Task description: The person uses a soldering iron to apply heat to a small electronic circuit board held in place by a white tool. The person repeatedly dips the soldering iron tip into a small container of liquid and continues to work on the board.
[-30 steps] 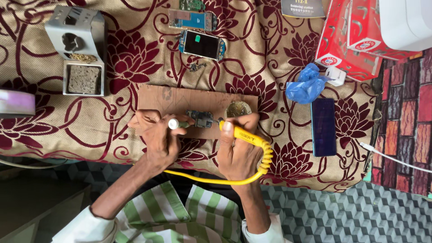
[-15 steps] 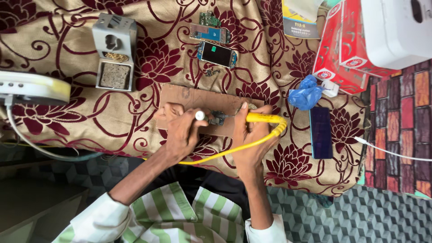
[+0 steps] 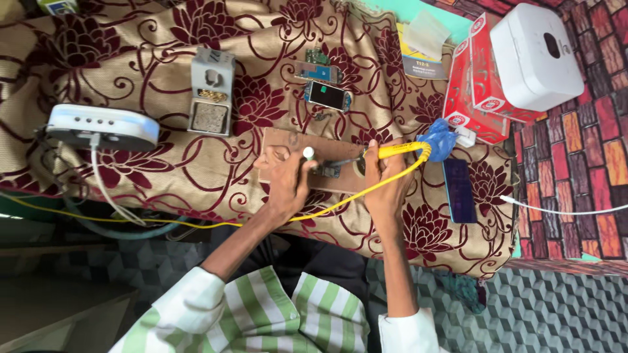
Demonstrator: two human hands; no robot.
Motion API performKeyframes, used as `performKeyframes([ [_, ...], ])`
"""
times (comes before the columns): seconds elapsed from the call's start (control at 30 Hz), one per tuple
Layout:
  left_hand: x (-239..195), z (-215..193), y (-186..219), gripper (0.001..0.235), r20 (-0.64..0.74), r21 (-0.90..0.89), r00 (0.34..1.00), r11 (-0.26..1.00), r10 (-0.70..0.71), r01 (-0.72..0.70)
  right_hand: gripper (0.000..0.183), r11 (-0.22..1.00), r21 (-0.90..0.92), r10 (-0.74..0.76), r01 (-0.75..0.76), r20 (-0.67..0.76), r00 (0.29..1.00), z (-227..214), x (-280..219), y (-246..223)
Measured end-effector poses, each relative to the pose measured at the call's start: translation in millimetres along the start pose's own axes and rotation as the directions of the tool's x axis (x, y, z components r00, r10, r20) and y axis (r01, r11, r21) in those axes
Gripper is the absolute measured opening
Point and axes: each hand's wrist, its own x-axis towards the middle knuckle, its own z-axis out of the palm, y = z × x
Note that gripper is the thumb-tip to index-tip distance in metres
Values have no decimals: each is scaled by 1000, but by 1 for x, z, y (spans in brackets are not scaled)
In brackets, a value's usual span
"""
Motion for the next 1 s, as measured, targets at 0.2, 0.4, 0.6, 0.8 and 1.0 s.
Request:
performKeyframes([
  [0.2, 6, 1, -3, 15, -121, 15, 993, 1000, 18, -16, 23, 996, 94, -3, 3, -3, 1000, 3, 3, 14],
  [0.4, 2, -2, 3, 16, -101, 112, 994, 992, -41, 52, 23, 968, 238, 85, -83, 0, 996, 2, 0, 24],
  [0.6, 6, 2, -1, 32, -42, 178, 997, 982, 70, -61, 24, 972, 222, 65, -74, 50, 997, -2, -4, 24],
  [0.8, 3, 0, -3, 12, 34, 316, 996, 944, 85, -92, 28, 945, 291, 151, -147, 9, 989, 6, 3, 39],
  [1.0, -3, -9, -5, 11, 34, 320, 988, 934, 153, -156, 27, 980, 191, 67, -54, -63, 996, 7, -14, 32],
])
